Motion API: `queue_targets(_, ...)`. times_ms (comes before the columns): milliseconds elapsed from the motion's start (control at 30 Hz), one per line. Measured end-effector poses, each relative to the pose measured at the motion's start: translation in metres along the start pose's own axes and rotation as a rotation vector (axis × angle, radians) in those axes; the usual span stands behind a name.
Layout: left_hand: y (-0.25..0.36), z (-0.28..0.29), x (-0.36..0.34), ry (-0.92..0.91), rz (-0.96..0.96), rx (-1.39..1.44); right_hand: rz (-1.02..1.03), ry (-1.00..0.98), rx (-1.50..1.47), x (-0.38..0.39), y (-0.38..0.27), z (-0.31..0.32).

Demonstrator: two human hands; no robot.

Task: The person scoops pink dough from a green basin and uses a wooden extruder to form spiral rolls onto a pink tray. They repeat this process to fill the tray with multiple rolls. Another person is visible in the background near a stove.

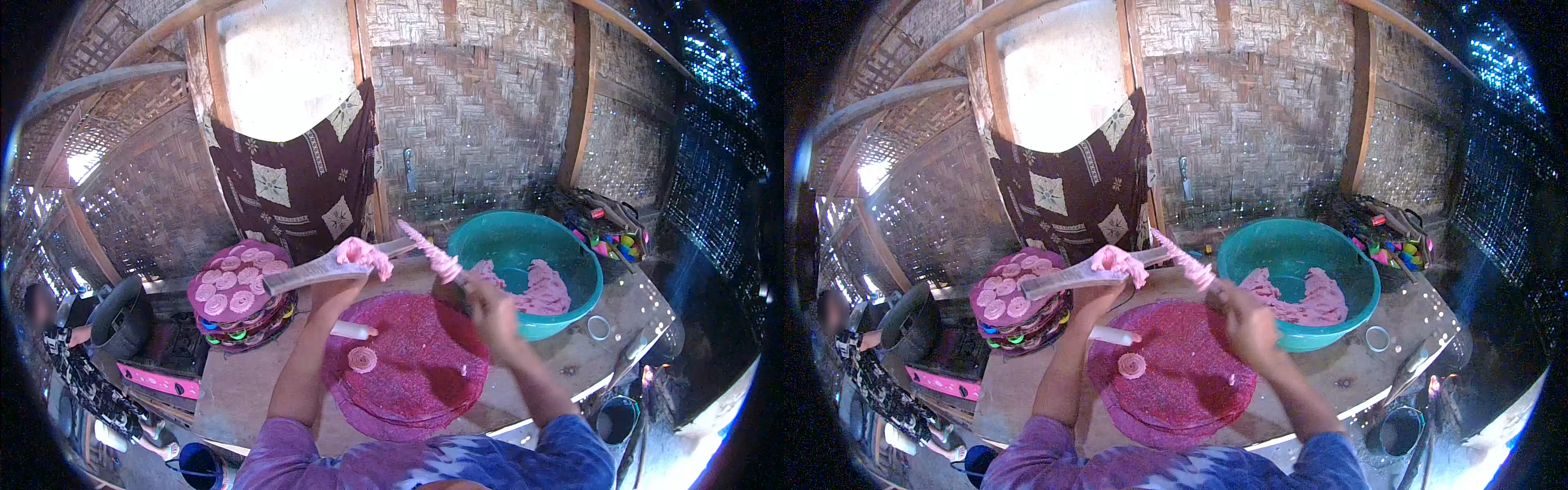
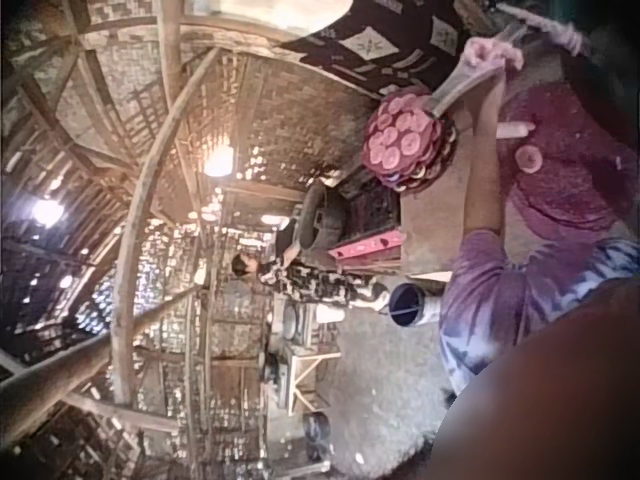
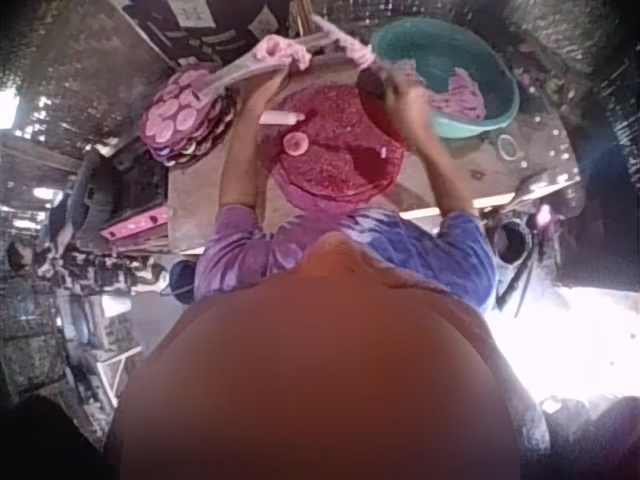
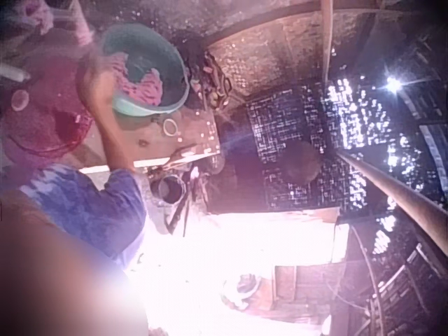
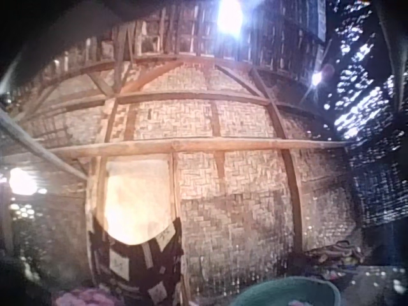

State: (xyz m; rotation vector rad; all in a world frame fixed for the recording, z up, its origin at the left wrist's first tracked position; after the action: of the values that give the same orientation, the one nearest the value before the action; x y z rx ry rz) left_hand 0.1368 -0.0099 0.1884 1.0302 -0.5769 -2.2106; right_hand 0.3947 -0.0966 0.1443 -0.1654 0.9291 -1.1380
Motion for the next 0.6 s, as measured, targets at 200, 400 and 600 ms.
queue_targets(200,0.016,-0.023,-0.007,0.067,0.119,-0.262,0.153,0.193,-0.288,-0.019,-0.038,-0.048)
queue_targets(400,-0.011,-0.03,-0.005,0.029,0.167,-0.756,0.134,-0.006,-0.11,-0.015,-0.05,-0.07)
queue_targets(600,-0.045,-0.01,0.007,0.176,0.13,-0.825,-0.011,-0.339,-0.379,0.019,-0.023,-0.076)
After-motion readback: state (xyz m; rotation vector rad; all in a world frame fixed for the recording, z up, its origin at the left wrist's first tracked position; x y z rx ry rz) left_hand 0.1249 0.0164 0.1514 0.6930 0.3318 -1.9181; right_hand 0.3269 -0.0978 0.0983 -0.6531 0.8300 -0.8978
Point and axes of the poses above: each hand's wrist, its own x-axis away from the middle knuckle, its own z-axis out of the back of the hand, y = z × x, the point moved 6 cm from there along -x, towards the middle knuckle, and after that the axes turned 13 degrees about -y, right-handed, at the moved point
